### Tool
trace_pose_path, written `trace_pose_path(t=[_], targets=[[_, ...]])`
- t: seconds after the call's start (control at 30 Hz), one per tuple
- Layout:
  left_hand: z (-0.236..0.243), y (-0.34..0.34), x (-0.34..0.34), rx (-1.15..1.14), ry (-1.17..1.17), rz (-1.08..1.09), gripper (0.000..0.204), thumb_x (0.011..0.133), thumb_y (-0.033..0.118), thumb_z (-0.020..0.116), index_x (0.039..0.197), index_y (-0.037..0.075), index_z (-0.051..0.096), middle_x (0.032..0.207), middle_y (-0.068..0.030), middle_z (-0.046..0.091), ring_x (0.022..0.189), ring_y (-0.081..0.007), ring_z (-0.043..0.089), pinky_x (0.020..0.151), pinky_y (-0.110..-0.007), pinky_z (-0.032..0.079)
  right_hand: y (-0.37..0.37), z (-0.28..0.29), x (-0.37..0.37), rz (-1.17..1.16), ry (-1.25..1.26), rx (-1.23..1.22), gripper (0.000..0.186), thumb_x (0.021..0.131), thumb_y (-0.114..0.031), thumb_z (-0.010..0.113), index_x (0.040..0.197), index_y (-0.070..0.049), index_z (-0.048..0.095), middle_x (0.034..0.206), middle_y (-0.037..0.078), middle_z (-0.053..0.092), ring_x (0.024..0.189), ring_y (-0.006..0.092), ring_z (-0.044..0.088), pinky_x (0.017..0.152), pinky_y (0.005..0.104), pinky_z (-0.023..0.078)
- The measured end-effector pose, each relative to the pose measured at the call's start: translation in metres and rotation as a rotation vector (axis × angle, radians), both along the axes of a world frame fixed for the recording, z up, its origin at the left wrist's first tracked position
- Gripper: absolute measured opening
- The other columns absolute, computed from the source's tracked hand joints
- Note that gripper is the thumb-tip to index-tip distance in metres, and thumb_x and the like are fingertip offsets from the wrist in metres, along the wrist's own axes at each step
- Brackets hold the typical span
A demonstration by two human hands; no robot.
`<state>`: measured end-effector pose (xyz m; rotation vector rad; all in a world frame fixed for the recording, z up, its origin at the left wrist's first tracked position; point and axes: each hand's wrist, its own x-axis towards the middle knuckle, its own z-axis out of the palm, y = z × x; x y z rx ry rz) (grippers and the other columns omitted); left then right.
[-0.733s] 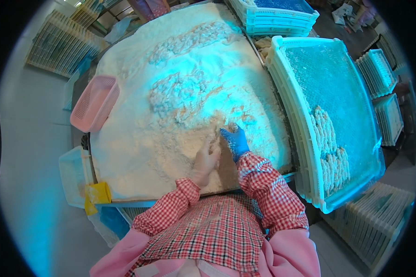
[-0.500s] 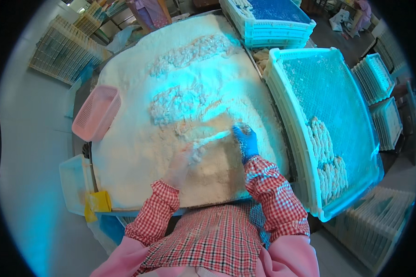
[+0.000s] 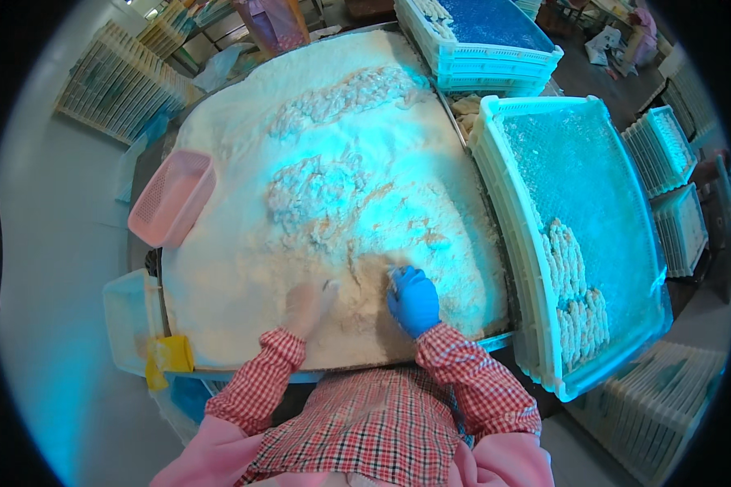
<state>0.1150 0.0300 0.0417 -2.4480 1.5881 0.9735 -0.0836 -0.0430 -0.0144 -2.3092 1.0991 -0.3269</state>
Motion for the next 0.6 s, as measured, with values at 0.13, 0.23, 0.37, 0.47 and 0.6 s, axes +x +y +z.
trace_pose_path(t=[0.13, 0.23, 0.37, 0.47, 0.6], targets=[[-0.061, 0.004, -0.037, -0.543, 0.008, 0.079, 0.039, 0.088, 0.021, 0.058, 0.122, 0.003, 0.055, 0.105, -0.0179, 0.060, 0.095, -0.0328, 0.058, 0.081, -0.041, 0.049, -0.005, -0.029, 0.016, -0.357, -0.475, 0.873, 0.025, 0.090, -0.019, 0.059, 0.111, -0.005, 0.064, 0.095, 0.011, 0.067, 0.084, 0.0231, 0.062, 0.074, 0.0340, 0.051], [-0.061, 0.004, -0.077, -0.753, 0.158, 0.051, 0.035, 0.089, 0.018, 0.056, 0.120, 0.002, 0.054, 0.110, -0.0175, 0.057, 0.100, -0.0333, 0.055, 0.086, -0.042, 0.046, -0.014, -0.045, 0.021, -0.406, -0.782, 1.095, 0.029, 0.094, -0.026, 0.057, 0.110, -0.004, 0.065, 0.094, 0.005, 0.067, 0.081, 0.0148, 0.060, 0.071, 0.0293, 0.050], [-0.049, 0.000, -0.070, -0.935, 0.100, 0.221, 0.042, 0.088, 0.020, 0.056, 0.127, 0.003, 0.051, 0.116, -0.0190, 0.055, 0.106, -0.0359, 0.052, 0.091, -0.047, 0.041, -0.002, -0.032, 0.025, -0.566, -0.881, 1.162, 0.027, 0.096, -0.024, 0.055, 0.111, -0.003, 0.063, 0.101, 0.004, 0.065, 0.086, 0.0122, 0.058, 0.079, 0.0261, 0.046], [-0.024, -0.020, -0.086, -0.892, 0.354, 0.412, 0.050, 0.099, 0.024, 0.039, 0.145, 0.006, 0.031, 0.147, -0.0196, 0.032, 0.137, -0.0342, 0.027, 0.110, -0.044, 0.025, 0.017, -0.026, 0.046, -0.454, -1.225, 1.606, 0.047, 0.100, -0.035, 0.045, 0.135, -0.003, 0.047, 0.130, 0.010, 0.053, 0.114, 0.0171, 0.051, 0.098, 0.0302, 0.040], [-0.013, -0.037, -0.106, -0.831, 0.586, 0.537, 0.052, 0.102, 0.027, 0.033, 0.148, 0.006, 0.024, 0.153, -0.0169, 0.022, 0.143, -0.0299, 0.018, 0.114, -0.040, 0.019, 0.008, -0.020, 0.052, -0.450, -1.361, 1.606, 0.053, 0.101, -0.038, 0.039, 0.143, -0.005, 0.036, 0.138, 0.011, 0.046, 0.121, 0.0201, 0.047, 0.103, 0.0340, 0.038]])
